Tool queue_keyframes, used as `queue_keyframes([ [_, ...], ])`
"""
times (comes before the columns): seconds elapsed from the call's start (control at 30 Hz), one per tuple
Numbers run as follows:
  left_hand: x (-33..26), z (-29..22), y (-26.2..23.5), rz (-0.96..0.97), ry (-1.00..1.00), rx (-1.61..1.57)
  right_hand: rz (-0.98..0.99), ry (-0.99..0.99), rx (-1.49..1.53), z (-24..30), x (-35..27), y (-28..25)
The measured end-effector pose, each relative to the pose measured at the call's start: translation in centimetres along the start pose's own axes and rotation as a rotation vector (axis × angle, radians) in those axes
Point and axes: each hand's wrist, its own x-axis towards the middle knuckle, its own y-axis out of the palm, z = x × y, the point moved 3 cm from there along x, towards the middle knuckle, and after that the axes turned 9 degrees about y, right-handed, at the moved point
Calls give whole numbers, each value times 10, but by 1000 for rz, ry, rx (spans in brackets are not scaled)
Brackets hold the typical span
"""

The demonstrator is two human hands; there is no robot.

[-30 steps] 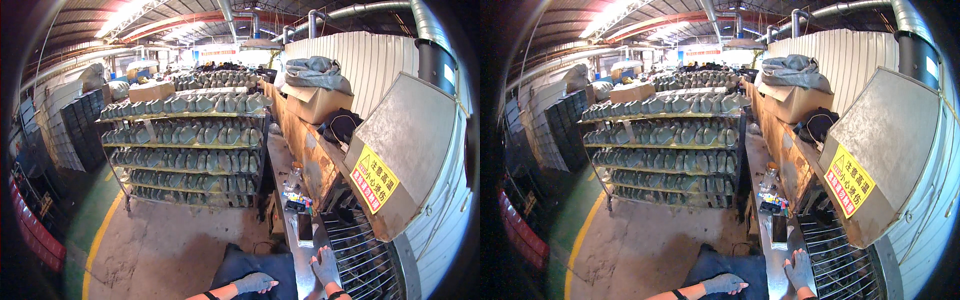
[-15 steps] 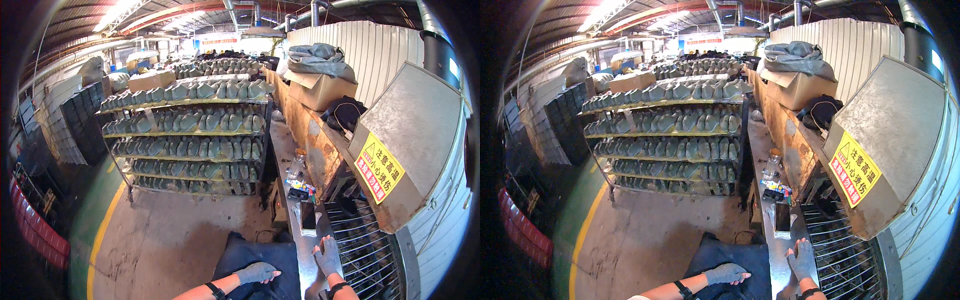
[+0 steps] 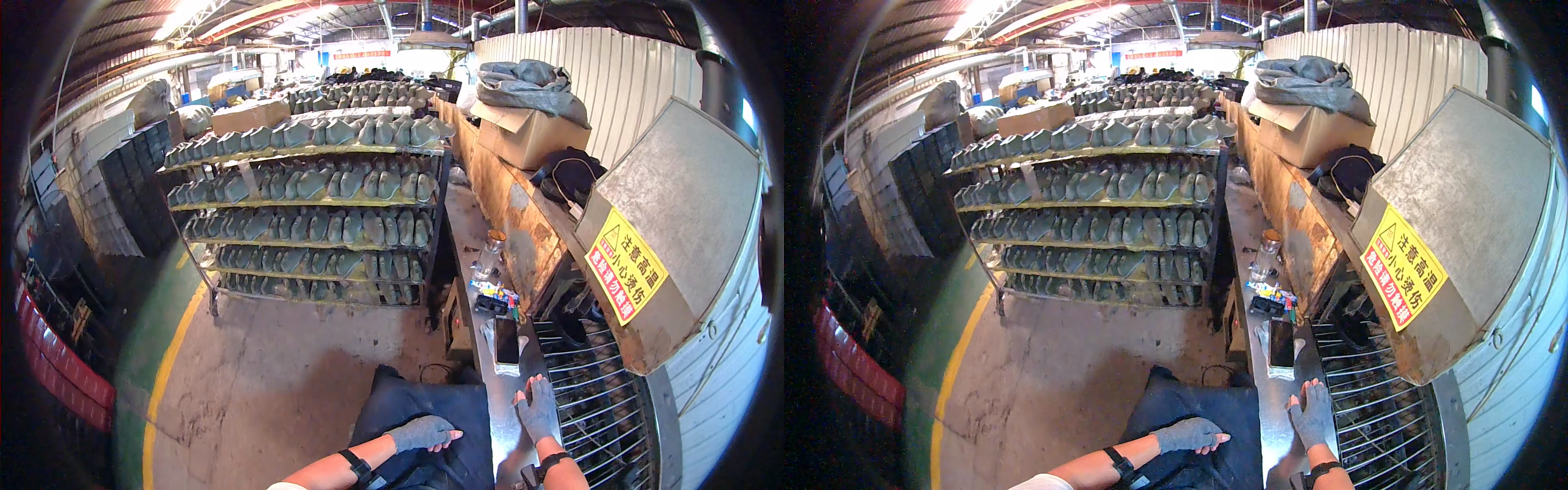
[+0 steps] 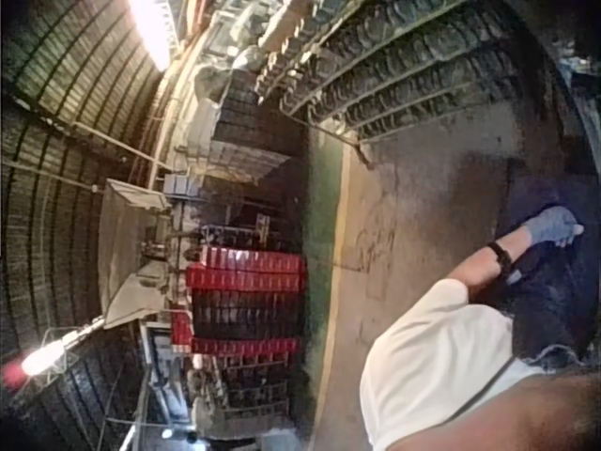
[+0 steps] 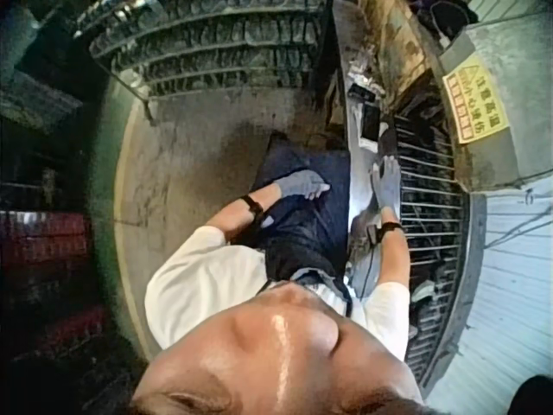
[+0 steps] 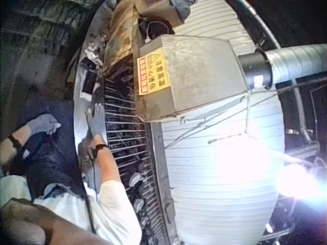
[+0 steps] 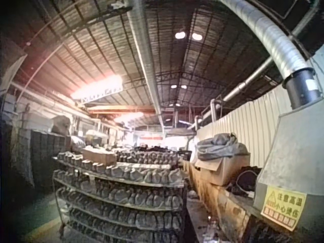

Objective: Inspecting finished shoes and placing them onto a conveyor belt in a factory setting.

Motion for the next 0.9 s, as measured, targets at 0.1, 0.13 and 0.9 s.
queue_keyframes([
  [0.1, 1, 0, -1, 6, 1, 18, -9, 2, -14, -2, 3, 4],
  [0.13, 1, 1, -2, 0, 4, 19, -26, -6, -15, -3, 2, 5],
  [0.9, -8, 0, -5, -136, -111, -221, 53, 7, 44, 22, 15, -11],
])
